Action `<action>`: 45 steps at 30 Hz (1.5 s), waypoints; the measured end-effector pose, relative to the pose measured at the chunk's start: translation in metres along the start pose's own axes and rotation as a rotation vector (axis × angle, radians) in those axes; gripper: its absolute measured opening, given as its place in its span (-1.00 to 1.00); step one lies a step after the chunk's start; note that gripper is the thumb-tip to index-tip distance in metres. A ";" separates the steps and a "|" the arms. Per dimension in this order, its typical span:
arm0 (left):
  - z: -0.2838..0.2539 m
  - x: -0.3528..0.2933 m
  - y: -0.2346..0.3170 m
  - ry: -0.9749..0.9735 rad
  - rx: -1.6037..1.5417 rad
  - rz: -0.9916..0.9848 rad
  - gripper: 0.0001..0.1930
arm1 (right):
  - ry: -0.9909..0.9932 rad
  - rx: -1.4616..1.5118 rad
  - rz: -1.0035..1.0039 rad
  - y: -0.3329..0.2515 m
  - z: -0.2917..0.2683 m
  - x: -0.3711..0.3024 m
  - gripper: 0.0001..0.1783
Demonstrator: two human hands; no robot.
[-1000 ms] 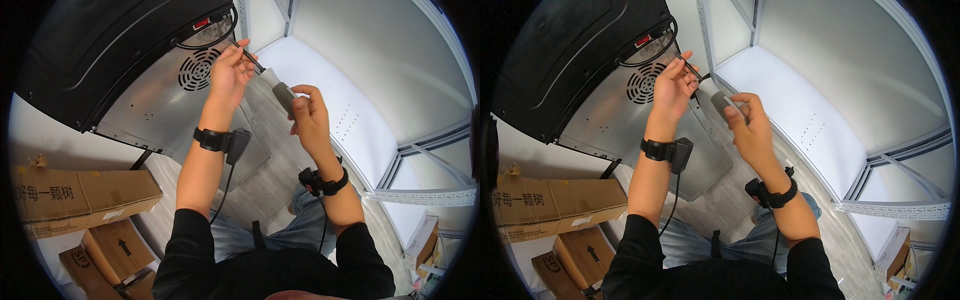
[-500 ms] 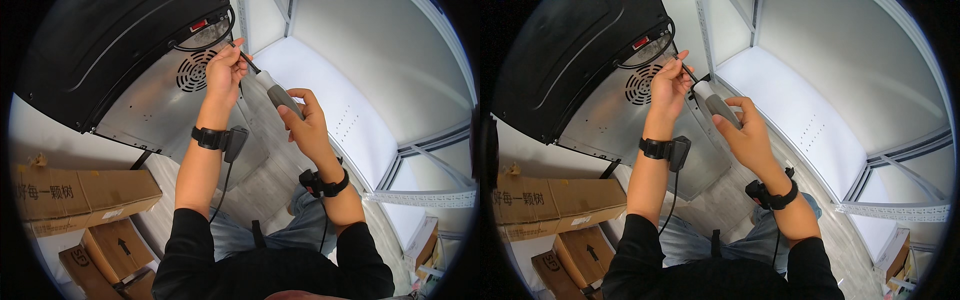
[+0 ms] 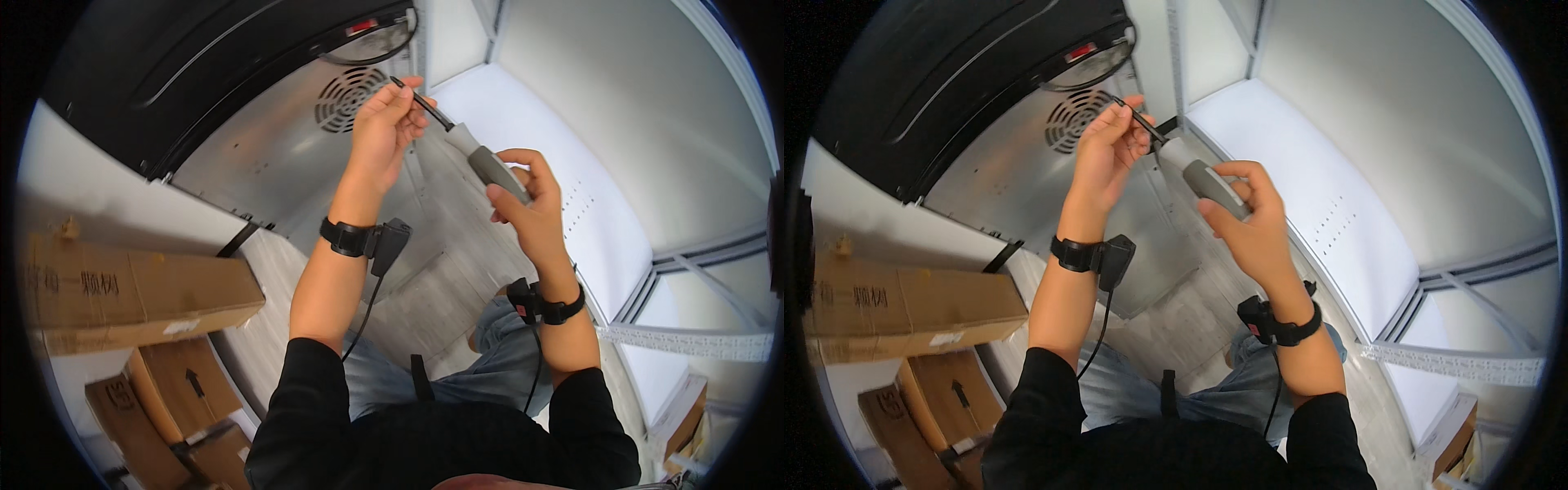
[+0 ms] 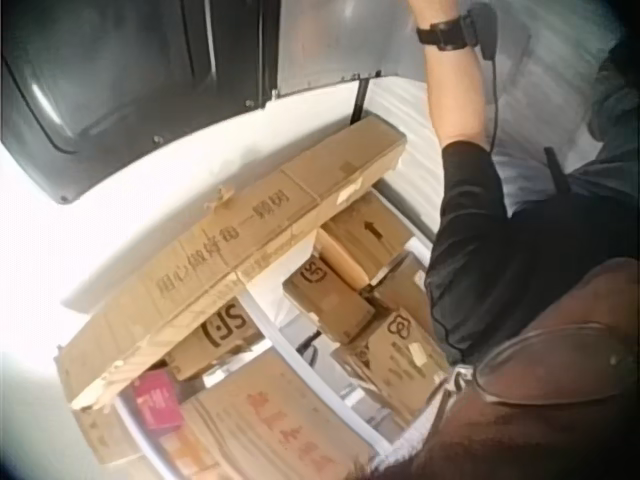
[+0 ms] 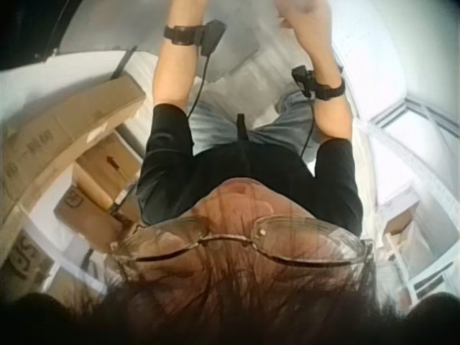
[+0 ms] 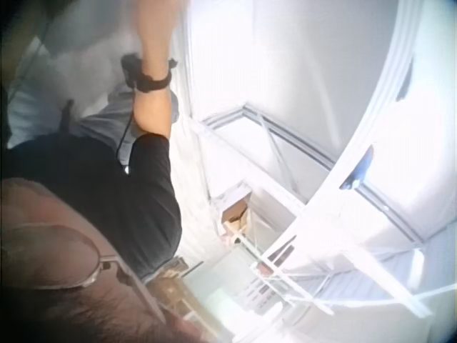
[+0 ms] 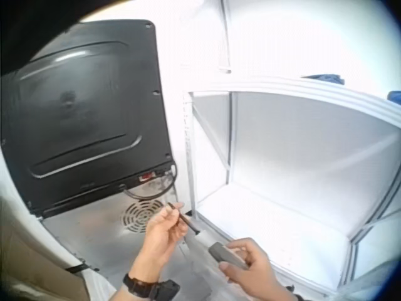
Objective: The person wipes the interior of an open electronic device with a blue cloth, then uses a screwdriver to fasten screws into the device's casing and a metal backplate. The person secures the backplate to the device and tightens multiple screws.
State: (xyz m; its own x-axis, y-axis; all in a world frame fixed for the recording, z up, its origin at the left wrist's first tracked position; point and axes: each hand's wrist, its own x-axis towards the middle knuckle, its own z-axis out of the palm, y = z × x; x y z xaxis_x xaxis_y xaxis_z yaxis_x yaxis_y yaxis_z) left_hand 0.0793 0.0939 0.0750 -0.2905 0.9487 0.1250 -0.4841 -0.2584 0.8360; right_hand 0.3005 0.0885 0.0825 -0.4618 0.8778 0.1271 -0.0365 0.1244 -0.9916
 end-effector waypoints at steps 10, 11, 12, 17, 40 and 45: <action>-0.073 -0.117 0.066 0.151 -0.047 0.145 -0.64 | -0.199 -0.312 -0.867 -0.022 0.085 -0.040 -0.54; -0.083 -0.127 0.074 0.155 -0.043 0.168 -0.64 | -0.236 -0.334 -0.841 -0.026 0.100 -0.047 -0.53; -0.091 -0.135 0.078 0.153 -0.037 0.184 -0.64 | -0.269 -0.372 -0.879 -0.026 0.112 -0.051 -0.51; -0.122 -0.160 0.098 0.272 0.093 0.246 -0.64 | -0.319 -0.464 -1.003 -0.017 0.162 -0.071 -0.43; -0.119 -0.161 0.114 0.334 0.153 0.192 -0.65 | -0.201 -0.452 -0.965 -0.011 0.195 -0.083 -0.45; -0.127 -0.165 0.114 0.271 0.111 0.183 -0.61 | -0.236 -0.462 -0.879 -0.021 0.200 -0.087 -0.40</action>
State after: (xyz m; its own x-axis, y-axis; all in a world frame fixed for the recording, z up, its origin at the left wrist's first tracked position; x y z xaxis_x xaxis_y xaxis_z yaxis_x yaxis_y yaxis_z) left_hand -0.0328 -0.1151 0.0816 -0.5798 0.8018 0.1445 -0.3150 -0.3842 0.8679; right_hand 0.1643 -0.0835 0.0872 -0.6012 0.2822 0.7476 -0.1242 0.8912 -0.4362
